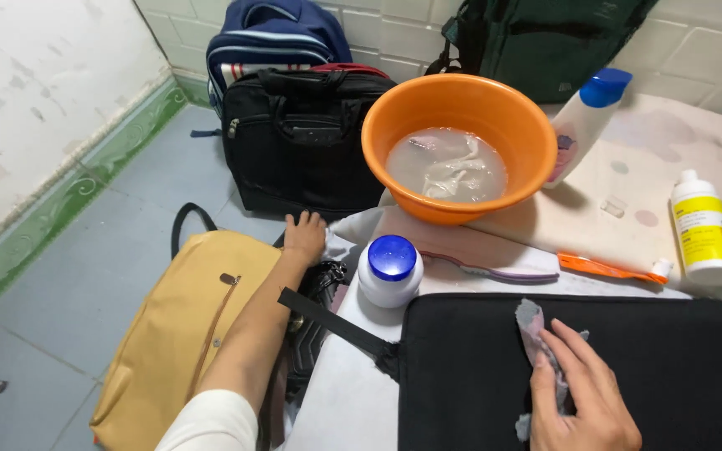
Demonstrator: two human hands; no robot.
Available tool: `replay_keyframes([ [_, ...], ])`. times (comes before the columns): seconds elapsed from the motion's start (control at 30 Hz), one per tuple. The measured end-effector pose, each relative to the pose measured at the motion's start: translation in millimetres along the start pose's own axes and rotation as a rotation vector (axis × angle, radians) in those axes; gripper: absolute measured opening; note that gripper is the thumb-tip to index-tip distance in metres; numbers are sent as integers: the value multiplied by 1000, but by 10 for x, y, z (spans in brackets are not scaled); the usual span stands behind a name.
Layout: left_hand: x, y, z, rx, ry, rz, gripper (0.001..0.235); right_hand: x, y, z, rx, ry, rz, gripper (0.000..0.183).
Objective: The person wipes a black bag with a gray cloth, then sprays a cleaning solution onto it and continues wiping. They dip the cloth into a water basin, wring it out, and switch to a pink cloth to finish wiping the bag's surface.
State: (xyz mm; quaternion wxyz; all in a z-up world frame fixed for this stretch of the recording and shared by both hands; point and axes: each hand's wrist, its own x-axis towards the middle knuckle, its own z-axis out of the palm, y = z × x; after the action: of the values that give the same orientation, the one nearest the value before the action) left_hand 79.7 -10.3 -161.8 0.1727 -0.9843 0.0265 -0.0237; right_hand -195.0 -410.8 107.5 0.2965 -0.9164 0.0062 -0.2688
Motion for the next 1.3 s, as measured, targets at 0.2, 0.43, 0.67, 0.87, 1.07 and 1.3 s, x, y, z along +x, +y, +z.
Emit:
replay_keyframes([
  [0.2, -498, -502, -1447, -937, 171, -378, 47, -26, -111, -104, 7, 37, -79, 21],
  [0.43, -1738, -723, -3588, -1110, 605, -112, 48, -96, -20, -65, -162, -4, -212, 23],
  [0.67, -2084, 458, -4764, -983, 739, 446, 41, -277, 264, -294, -305, -147, -345, 39],
  [0.87, -1122, 1789, -4308, -1394, 447, 364, 56, -466, 682, -839, -395, -164, -159, 41],
  [1.07, -569, 2228, -3834, -1387, 399, 104, 56, -470, 808, -693, -423, -83, -154, 40],
  [1.3, -374, 2299, -3351, -1177, 434, 94, 63, -466, 788, -693, -370, -120, -108, 41],
])
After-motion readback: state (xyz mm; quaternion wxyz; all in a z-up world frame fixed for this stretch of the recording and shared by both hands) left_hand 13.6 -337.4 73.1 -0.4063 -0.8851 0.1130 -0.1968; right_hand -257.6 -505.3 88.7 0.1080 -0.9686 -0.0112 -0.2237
